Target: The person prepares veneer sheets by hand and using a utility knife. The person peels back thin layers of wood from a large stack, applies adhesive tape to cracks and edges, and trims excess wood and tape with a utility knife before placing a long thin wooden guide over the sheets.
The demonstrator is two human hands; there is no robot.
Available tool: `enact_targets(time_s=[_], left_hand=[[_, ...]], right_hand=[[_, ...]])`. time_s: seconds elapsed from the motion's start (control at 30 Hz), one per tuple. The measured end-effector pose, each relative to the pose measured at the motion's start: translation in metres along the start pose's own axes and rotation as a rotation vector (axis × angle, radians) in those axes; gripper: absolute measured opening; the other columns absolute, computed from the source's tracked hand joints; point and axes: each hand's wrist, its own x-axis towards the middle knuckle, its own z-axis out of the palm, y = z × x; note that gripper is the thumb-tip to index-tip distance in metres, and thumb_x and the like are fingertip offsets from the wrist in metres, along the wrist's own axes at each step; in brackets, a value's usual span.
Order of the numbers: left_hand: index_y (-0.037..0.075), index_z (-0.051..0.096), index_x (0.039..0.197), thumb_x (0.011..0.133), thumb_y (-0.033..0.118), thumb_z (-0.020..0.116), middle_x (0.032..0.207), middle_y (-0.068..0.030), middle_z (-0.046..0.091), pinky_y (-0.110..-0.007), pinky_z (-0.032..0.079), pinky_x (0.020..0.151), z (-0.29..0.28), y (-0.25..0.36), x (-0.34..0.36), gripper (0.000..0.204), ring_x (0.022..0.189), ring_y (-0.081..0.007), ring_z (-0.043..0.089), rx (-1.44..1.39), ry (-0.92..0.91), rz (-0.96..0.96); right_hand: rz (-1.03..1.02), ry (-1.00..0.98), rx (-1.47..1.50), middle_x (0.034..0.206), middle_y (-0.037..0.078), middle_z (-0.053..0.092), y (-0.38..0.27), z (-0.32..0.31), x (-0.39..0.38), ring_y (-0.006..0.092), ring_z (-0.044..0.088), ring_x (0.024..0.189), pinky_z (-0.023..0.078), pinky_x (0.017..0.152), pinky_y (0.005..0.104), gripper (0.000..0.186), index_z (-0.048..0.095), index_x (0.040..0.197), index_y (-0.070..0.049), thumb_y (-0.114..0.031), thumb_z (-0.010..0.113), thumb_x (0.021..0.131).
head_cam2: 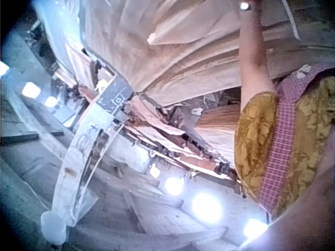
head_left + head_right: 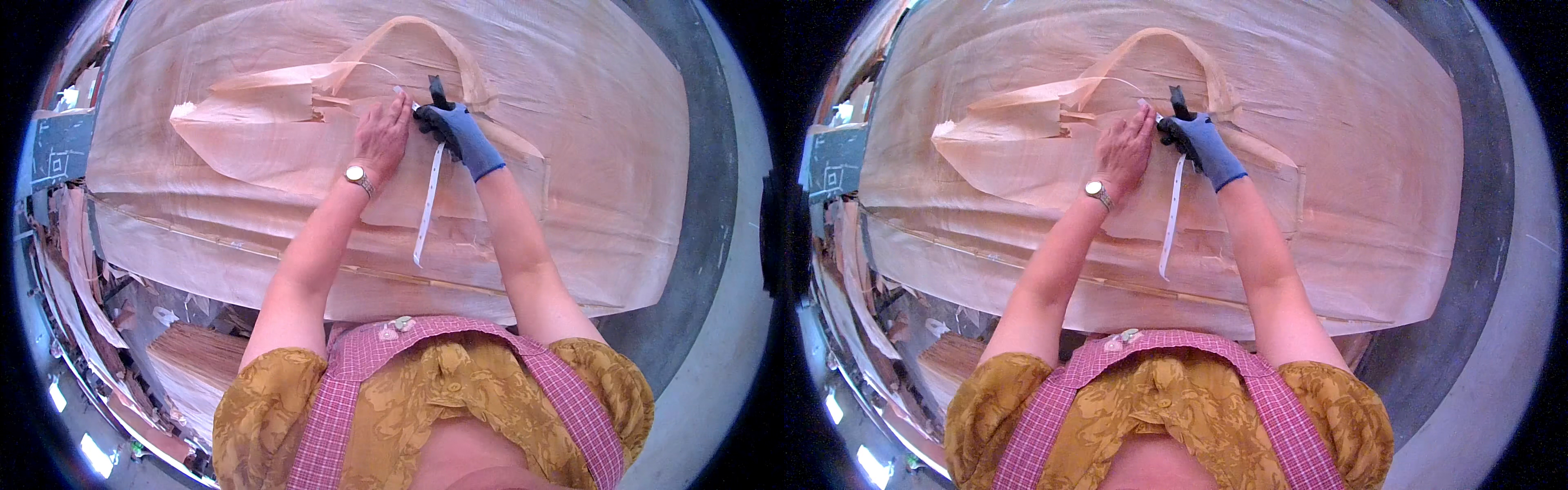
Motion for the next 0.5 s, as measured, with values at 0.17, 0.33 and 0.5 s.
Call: enact_targets(time_s=[0.17, 0.33, 0.5], left_hand=[[0.008, 0.053, 0.134, 0.086, 0.017, 0.056, 0.138, -0.0056, 0.054, -0.038, 0.048, 0.089, 0.006, -0.009, -0.005, 0.049, 0.106, -0.0267, 0.057, 0.051, -0.07, 0.004], [0.006, 0.05, 0.135, 0.086, 0.016, 0.053, 0.139, -0.0074, 0.053, -0.042, 0.047, 0.091, 0.016, -0.004, 0.005, 0.05, 0.109, -0.0312, 0.057, 0.066, -0.09, 0.08], [0.009, 0.051, 0.134, 0.087, 0.02, 0.053, 0.139, -0.0097, 0.052, -0.05, 0.044, 0.095, 0.018, -0.006, 0.001, 0.048, 0.111, -0.0323, 0.056, 0.04, -0.104, 0.009]], right_hand=[[0.068, -0.012, -0.19, 0.069, 0.008, 0.066, -0.041, 0.007, -0.032, 0.0137, 0.059, 0.052, 0.045, 0.046, 0.0257, 0.031, 0.067, 0.088, -0.003, -0.033, 0.073, 0.082], [-0.816, 0.375, -1.438, 0.07, 0.014, 0.068, -0.03, -0.048, 0.006, 0.0176, 0.062, 0.053, 0.051, 0.052, 0.0325, 0.031, 0.066, 0.09, 0.004, -0.026, 0.068, 0.081], [-0.02, -0.235, -0.343, 0.07, 0.005, 0.067, -0.1, -0.079, -0.097, 0.0051, 0.045, 0.046, 0.033, 0.042, 0.0206, 0.028, 0.067, 0.094, -0.005, -0.031, 0.069, 0.086]])
